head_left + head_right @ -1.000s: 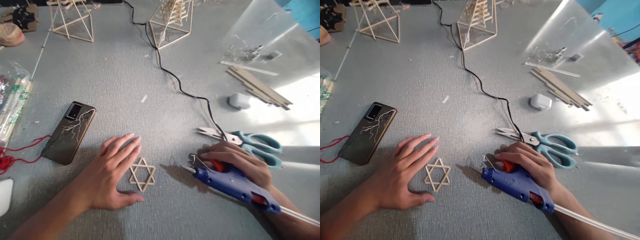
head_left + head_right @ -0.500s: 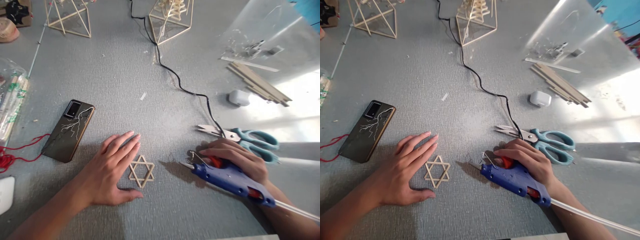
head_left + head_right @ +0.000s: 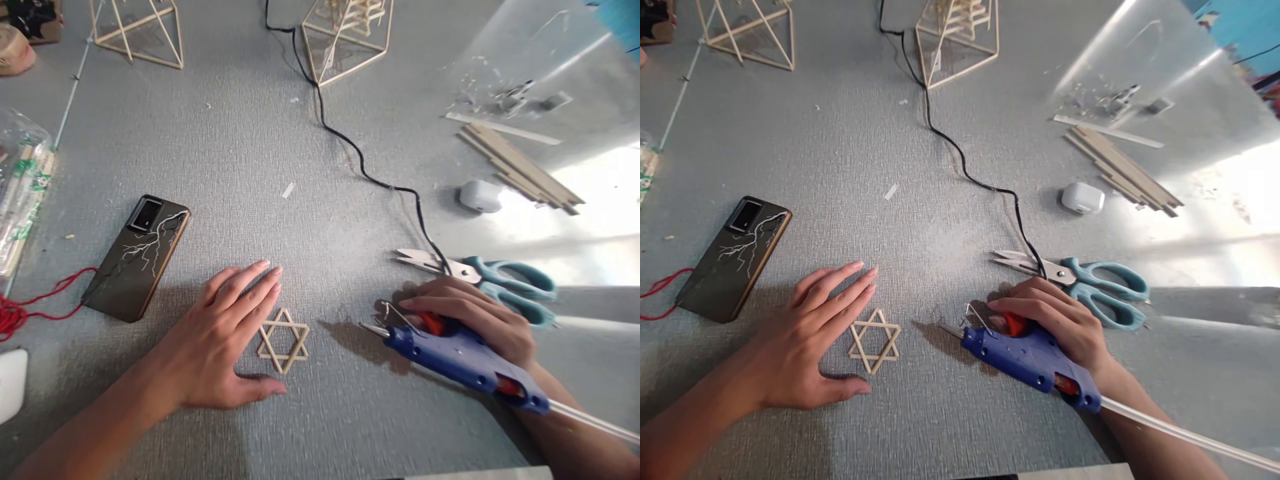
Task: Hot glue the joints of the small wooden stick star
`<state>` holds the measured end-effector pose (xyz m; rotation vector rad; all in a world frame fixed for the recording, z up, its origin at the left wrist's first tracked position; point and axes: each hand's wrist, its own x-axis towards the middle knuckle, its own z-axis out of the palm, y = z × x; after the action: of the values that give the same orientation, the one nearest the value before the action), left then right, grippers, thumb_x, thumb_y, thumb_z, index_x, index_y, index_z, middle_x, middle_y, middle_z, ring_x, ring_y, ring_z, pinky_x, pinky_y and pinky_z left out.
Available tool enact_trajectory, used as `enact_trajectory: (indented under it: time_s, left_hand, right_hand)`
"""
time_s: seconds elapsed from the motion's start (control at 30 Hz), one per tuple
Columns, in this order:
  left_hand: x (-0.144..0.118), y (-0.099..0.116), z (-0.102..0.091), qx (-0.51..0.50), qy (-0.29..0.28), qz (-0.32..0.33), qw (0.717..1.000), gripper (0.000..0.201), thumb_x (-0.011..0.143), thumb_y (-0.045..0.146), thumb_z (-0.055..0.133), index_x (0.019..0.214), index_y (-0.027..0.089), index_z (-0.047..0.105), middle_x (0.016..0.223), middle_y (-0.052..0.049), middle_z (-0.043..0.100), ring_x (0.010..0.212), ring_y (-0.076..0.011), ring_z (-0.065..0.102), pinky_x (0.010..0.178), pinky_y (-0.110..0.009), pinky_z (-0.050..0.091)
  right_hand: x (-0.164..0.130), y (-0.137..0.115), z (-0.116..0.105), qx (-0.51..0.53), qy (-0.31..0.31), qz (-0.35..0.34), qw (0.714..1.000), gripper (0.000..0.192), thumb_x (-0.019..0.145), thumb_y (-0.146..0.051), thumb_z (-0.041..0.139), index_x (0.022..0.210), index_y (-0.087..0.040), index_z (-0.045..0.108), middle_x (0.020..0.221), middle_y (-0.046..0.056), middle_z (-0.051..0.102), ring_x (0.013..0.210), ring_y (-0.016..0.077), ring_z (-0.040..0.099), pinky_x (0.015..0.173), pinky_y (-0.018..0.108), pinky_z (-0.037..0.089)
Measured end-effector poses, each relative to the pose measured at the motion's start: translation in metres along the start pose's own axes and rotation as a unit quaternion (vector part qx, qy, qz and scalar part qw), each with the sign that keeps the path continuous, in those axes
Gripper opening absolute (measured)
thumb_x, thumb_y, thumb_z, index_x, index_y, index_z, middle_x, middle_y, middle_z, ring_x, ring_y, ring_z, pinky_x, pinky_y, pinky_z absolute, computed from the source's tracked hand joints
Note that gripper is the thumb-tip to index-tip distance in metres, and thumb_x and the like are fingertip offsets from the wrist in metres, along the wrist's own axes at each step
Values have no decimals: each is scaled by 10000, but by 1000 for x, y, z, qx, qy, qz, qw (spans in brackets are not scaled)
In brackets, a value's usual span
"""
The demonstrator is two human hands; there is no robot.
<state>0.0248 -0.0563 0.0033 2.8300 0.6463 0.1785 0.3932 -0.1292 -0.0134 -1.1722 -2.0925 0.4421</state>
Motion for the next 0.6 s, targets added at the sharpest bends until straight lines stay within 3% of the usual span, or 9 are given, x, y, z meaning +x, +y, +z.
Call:
enact_trajectory:
  time_s: [0.23, 0.47, 0.6]
  left_hand:
    - [0, 1, 3, 21, -4, 1, 1000, 1062, 907, 814, 408, 1583, 3, 287, 1686, -194, 231, 1584, -326, 167, 1270, -496, 108]
    - [0, 2, 4, 30, -2, 6, 1000, 1077, 916, 808, 395, 1575, -35, 276, 1680, -234, 211, 1591, -328, 150, 1280, -496, 84]
    - [1, 3, 4, 28, -1, 5, 1000, 1070, 919, 801, 403, 1573, -38, 281, 1676, -239, 217, 1588, -333, 167, 1286, -492, 69]
  right_hand:
    - [1, 2, -3, 1, -24, -26, 999, 288, 1001, -289, 611, 1273, -223, 679, 906, 81, 705, 838, 264, 686, 679, 405, 548]
    - [3, -2, 2, 0, 22, 13, 1000, 228, 1007, -281, 598, 1203, -291, 714, 837, 42, 702, 769, 249, 678, 654, 396, 532]
    - [2, -2, 2, -10, 5, 9, 1000, 232, 997, -281, 619, 1211, -285, 708, 854, 45, 711, 792, 250, 688, 682, 395, 541]
